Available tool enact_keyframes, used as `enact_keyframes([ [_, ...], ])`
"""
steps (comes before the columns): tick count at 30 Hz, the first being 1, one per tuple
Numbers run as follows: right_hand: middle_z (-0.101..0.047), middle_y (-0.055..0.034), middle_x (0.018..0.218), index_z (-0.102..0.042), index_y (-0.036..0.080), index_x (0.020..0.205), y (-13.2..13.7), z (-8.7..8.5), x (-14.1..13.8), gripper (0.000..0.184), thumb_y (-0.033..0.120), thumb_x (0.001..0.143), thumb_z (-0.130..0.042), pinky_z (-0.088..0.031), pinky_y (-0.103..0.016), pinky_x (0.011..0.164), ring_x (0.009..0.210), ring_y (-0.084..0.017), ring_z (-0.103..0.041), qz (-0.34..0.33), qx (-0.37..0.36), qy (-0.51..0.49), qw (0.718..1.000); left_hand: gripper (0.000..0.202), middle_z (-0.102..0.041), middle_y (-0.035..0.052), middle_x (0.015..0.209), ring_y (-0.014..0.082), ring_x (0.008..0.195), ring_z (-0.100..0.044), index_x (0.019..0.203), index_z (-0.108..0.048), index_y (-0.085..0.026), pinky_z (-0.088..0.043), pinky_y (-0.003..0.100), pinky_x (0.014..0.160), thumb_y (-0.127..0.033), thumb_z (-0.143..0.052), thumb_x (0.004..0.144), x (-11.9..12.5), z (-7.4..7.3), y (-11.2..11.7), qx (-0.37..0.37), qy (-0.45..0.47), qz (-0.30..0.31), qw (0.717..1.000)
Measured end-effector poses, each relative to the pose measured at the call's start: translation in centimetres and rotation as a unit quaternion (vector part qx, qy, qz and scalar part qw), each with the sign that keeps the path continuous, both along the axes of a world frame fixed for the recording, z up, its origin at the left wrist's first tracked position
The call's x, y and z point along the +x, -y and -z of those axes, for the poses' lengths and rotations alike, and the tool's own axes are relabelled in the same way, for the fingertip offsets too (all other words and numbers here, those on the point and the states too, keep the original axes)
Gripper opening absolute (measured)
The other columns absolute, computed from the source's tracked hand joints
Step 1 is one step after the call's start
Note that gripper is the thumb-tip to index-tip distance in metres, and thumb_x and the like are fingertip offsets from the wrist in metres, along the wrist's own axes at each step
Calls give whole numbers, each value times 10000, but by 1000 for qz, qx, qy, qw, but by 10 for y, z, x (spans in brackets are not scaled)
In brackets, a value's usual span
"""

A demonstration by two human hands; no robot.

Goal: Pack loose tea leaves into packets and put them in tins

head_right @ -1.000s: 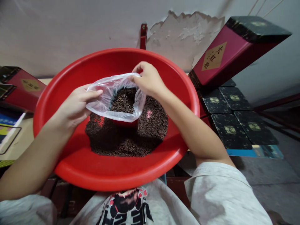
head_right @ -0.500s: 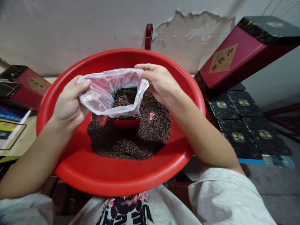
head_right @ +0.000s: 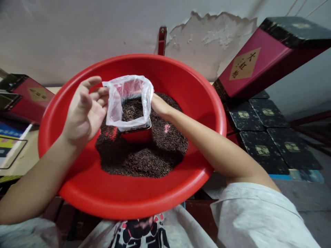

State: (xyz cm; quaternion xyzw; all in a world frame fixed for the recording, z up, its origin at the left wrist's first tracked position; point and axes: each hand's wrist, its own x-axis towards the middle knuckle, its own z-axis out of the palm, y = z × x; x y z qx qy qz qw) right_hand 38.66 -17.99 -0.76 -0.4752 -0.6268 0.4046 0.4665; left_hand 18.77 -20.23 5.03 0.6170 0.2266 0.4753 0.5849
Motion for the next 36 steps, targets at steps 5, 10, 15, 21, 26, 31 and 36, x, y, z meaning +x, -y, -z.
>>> enact_keyframes([
  [5, -630, -50, 1093, -600, 217, 982, 7, 1, -11, 532, 602, 618, -654, -403, -394, 990, 1031, -209, -556, 9, 21, -26, 999, 1106, -150, 132, 1474, 295, 1409, -97, 1374, -173, -262, -138, 425, 1175, -596, -781, 512, 10, 26, 10, 260, -255, -155, 918],
  [10, -649, -36, 1005, -646, 199, 890, 11, -7, -5, 393, 497, 634, -670, -422, -372, 938, 1004, -197, -562, 11, 49, 15, 999, 1180, -135, 191, 1464, 324, 1405, -95, 1405, -47, -199, -142, 437, 1168, -606, -749, 548, 13, 60, -3, 270, -287, -220, 892],
  [15, -650, -39, 967, -658, 191, 685, 10, -10, 0, 183, 368, 642, -676, -417, -365, 922, 966, -190, -566, -32, 96, 100, 990, 994, -345, 121, 1391, 285, 1319, -329, 1373, -245, -233, -310, 368, 1096, -551, -753, 581, 7, 50, -14, 249, -271, -114, 923],
  [21, -604, -99, 966, -608, 166, 591, 11, -16, -2, 124, 259, 625, -683, -406, -404, 957, 1023, -238, -541, -73, 81, 177, 978, 707, -518, 94, 1266, 228, 1149, -513, 1301, -405, -181, -411, 337, 982, -352, -689, 677, 17, 38, -12, 164, -233, -63, 957],
  [26, -525, -79, 1214, -650, 184, 680, 20, -31, 9, 89, 262, 642, -670, -266, -429, 1101, 1264, -281, -369, -128, -28, 158, 979, 329, -634, 80, 1056, 201, 962, -574, 1033, -590, -144, -440, 350, 912, -242, -576, 719, 24, 34, -8, 158, -331, -86, 926],
  [31, -490, -44, 1282, -664, 206, 989, 24, -46, 33, 419, 420, 629, -668, -237, -434, 1097, 1306, -260, -329, -222, -89, 89, 967, 120, -580, 110, 1007, 276, 993, -501, 808, -621, -152, -395, 452, 915, -202, -548, 726, 27, 29, 2, 249, -469, -161, 832],
  [36, -498, -89, 1185, -671, 178, 813, 24, -40, 20, 320, 416, 610, -735, -337, -423, 1032, 1127, -246, -471, -81, 0, 244, 966, 213, -605, 105, 884, 265, 884, -536, 886, -606, -133, -427, 464, 842, -301, -536, 775, 26, 22, 1, 215, -529, -153, 807],
])
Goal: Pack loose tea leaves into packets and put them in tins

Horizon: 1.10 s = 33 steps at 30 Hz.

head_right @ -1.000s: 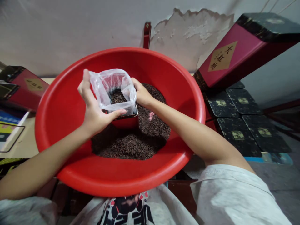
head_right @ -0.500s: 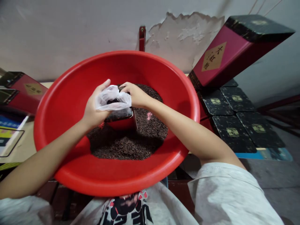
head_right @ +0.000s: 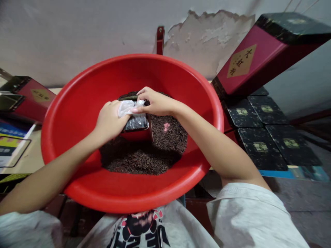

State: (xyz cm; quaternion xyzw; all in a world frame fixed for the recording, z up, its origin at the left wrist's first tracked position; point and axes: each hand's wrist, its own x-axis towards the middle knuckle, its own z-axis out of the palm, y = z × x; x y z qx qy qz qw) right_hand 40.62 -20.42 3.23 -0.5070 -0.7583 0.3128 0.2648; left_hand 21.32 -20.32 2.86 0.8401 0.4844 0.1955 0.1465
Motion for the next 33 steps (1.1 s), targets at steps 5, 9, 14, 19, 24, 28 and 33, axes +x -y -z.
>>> enact_keyframes([
  [5, -540, -70, 935, -643, 159, 674, -6, 11, -12, 218, 356, 640, -731, -420, -373, 877, 916, -193, -512, 61, 59, 38, 996, 550, -637, 35, 879, 148, 758, -583, 1147, -524, -165, -485, 302, 738, -302, -690, 641, -29, -20, -13, -168, 158, 145, 962],
  [9, -492, -15, 742, -586, 156, 598, -11, 11, -14, 249, 338, 609, -756, -402, -317, 725, 736, -129, -463, 128, 65, 49, 988, 212, -641, 28, 779, 127, 717, -577, 830, -644, -137, -474, 270, 715, -281, -648, 674, -35, -21, -21, -153, 160, 178, 959],
  [14, -466, 2, 696, -534, 146, 544, -9, 9, -16, 300, 337, 634, -748, -348, -286, 656, 662, -91, -412, 187, 80, 73, 976, 84, -623, 28, 811, 135, 778, -572, 661, -637, -143, -466, 288, 773, -211, -616, 705, -24, -11, -16, -50, 107, 240, 964],
  [19, -505, -8, 729, -495, 144, 532, -5, 15, -23, 302, 299, 683, -706, -365, -282, 667, 672, -89, -453, 228, 78, 8, 971, 109, -637, 29, 895, 154, 877, -591, 761, -708, -195, -458, 298, 843, -240, -609, 770, -22, -10, -14, -33, 50, 337, 939],
  [24, -520, -4, 765, -516, 161, 656, -5, 10, -30, 226, 199, 603, -732, -363, -284, 674, 714, -110, -459, 226, 74, 37, 971, 78, -626, -2, 715, 120, 691, -579, 791, -668, -161, -481, 262, 724, -140, -609, 743, -11, -7, -4, 10, 44, 256, 966],
  [28, -502, 1, 756, -472, 181, 708, -7, 5, -28, 273, 158, 584, -713, -355, -291, 666, 708, -119, -434, 211, 74, 94, 970, 174, -644, 63, 931, 196, 903, -585, 928, -635, -150, -487, 371, 831, -111, -592, 764, -2, -2, 8, 121, 21, 201, 972],
  [33, -459, 23, 663, -394, 187, 626, -16, 13, -18, 367, 239, 575, -754, -349, -283, 630, 642, -98, -397, 232, 57, 78, 968, 292, -622, 113, 1188, 225, 1133, -549, 1085, -628, -121, -410, 436, 1009, -248, -434, 907, -8, 1, 14, 118, -70, 307, 942],
])
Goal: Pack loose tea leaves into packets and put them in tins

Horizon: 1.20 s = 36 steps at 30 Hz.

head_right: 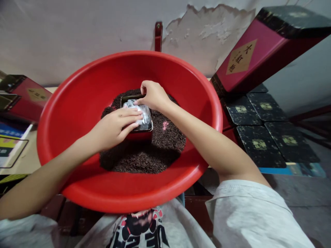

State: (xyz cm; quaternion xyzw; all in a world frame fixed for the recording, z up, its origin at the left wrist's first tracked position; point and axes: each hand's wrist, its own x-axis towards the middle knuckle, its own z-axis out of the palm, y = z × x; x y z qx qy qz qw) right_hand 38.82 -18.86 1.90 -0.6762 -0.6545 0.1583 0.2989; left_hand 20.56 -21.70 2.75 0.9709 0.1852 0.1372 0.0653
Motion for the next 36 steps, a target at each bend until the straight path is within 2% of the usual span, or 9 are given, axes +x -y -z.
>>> enact_keyframes([
  [5, -515, 9, 680, -430, 182, 626, 4, -1, 5, 261, 179, 659, -688, -402, -286, 660, 643, -99, -455, 17, 22, -56, 998, 441, -527, 170, 1308, 261, 1272, -440, 1276, -486, -53, -306, 468, 1087, -301, -444, 914, -2, 3, 5, 74, -78, 32, 994],
  [9, -606, -42, 858, -586, 182, 723, 25, -22, 1, 98, 264, 745, -635, -425, -304, 765, 818, -145, -544, -126, 102, -17, 987, 344, -618, 165, 1157, 267, 1133, -544, 1170, -584, -68, -408, 431, 973, -240, -436, 912, 3, 7, 9, 152, -60, 29, 986],
  [11, -625, -39, 813, -623, 181, 698, 33, -29, 1, 112, 282, 744, -639, -419, -309, 764, 799, -151, -560, -200, 68, 16, 977, 327, -630, 173, 1070, 268, 1039, -576, 1122, -613, -60, -460, 384, 850, -248, -468, 896, 4, 10, 12, 173, -40, 22, 984],
  [14, -621, -31, 693, -639, 185, 632, 36, -26, 4, 128, 267, 731, -645, -408, -318, 748, 760, -165, -577, -217, 0, 54, 975, 319, -623, 170, 1040, 256, 1005, -570, 1129, -602, -58, -442, 364, 831, -225, -468, 892, 4, 13, 16, 184, -20, 8, 983],
  [21, -645, -26, 799, -687, 202, 768, 32, -29, 16, 149, 212, 625, -724, -417, -289, 708, 775, -161, -573, -209, -53, 29, 976, 344, -560, 110, 1093, 228, 1033, -518, 1142, -565, -153, -416, 373, 909, -356, -454, 887, 4, 2, 2, -23, 75, -47, 996],
  [25, -622, 6, 701, -686, 190, 811, 30, -40, 24, 237, 196, 584, -751, -430, -276, 642, 696, -133, -555, -189, -94, -30, 977, 807, -416, 137, 1325, 314, 1240, -351, 1376, -329, -178, -289, 478, 1047, -507, -651, 714, 1, -3, -15, -66, 26, -49, 996],
  [29, -598, 27, 615, -610, 190, 642, 35, -47, 24, 182, 240, 566, -768, -441, -269, 609, 620, -101, -539, -184, -94, -169, 964, 971, -439, 141, 1293, 334, 1212, -371, 1418, -254, -191, -309, 504, 1019, -608, -664, 643, 3, -4, -26, -115, -23, -60, 991],
  [32, -596, 40, 598, -575, 187, 590, 42, -49, 17, 216, 264, 557, -773, -444, -267, 608, 593, -83, -535, -213, -37, -260, 941, 913, -496, 138, 1216, 343, 1144, -435, 1382, -335, -209, -335, 522, 975, -611, -670, 634, 10, -9, -30, -124, -23, -101, 987],
  [36, -631, 28, 702, -606, 184, 625, 44, -50, 17, 235, 345, 565, -766, -473, -296, 732, 717, -108, -586, -257, 10, -285, 923, 487, -581, 77, 1028, 270, 1011, -529, 1124, -558, -202, -401, 449, 912, -504, -615, 746, 19, -17, -35, -171, -7, -75, 982],
])
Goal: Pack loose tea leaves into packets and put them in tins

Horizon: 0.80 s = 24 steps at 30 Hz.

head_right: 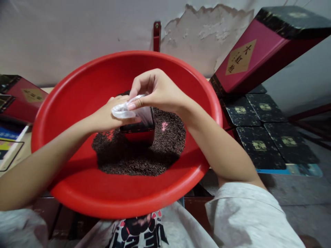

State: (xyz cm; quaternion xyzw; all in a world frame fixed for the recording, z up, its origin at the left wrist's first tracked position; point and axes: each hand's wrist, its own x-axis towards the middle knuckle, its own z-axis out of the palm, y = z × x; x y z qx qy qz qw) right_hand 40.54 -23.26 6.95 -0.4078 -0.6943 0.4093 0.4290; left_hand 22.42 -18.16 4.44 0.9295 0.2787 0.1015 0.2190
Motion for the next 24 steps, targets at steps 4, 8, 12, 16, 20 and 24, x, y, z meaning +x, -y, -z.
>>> enact_keyframes([
  [4, -627, 4, 1044, -654, 209, 940, -6, -4, 23, 504, 274, 470, -821, -413, -328, 941, 1028, -168, -550, -66, -2, 147, 987, 365, -558, 49, 896, 205, 853, -547, 822, -553, -171, -469, 336, 767, -434, -736, 647, -4, -6, -4, -38, 51, 38, 997],
  [8, -646, 7, 890, -674, 209, 865, -10, -3, 33, 425, 179, 466, -815, -455, -331, 819, 877, -171, -566, -12, -60, 273, 960, 522, -545, 39, 847, 219, 861, -543, 818, -512, -180, -481, 327, 720, -406, -842, 483, -11, -12, -6, -56, 63, 18, 996],
  [12, -593, 14, 685, -616, 188, 662, -8, 1, 22, 81, 189, 671, -697, -447, -291, 687, 681, -111, -527, 20, -48, 203, 978, 414, -543, 20, 791, 185, 784, -578, 848, -487, -183, -482, 304, 673, -462, -720, 649, -7, -18, -5, -152, 132, -35, 979],
  [16, -572, 0, 738, -581, 198, 656, -5, 0, 12, 111, 210, 703, -680, -445, -277, 681, 695, -100, -527, 11, 34, 78, 996, 133, -502, 9, 693, 107, 604, -544, 740, -442, -169, -454, 272, 603, -263, -460, 833, 0, -26, -9, -305, 213, -125, 920],
  [20, -544, -19, 962, -563, 184, 691, -5, -1, 16, 156, 226, 672, -712, -464, -271, 807, 829, -99, -558, 9, 77, 40, 996, 161, -492, -16, 626, 82, 549, -496, 696, -421, -160, -400, 260, 586, -87, -563, 712, 5, -40, -18, -243, 182, -171, 937],
  [24, -570, -33, 1046, -532, 195, 968, -13, 7, 22, 349, 302, 680, -696, -465, -279, 777, 919, -129, -554, -2, -28, 80, 996, 157, -548, -6, 674, 114, 636, -540, 695, -478, -147, -413, 280, 631, -34, -585, 669, 14, -54, -20, -125, 145, -178, 965],
])
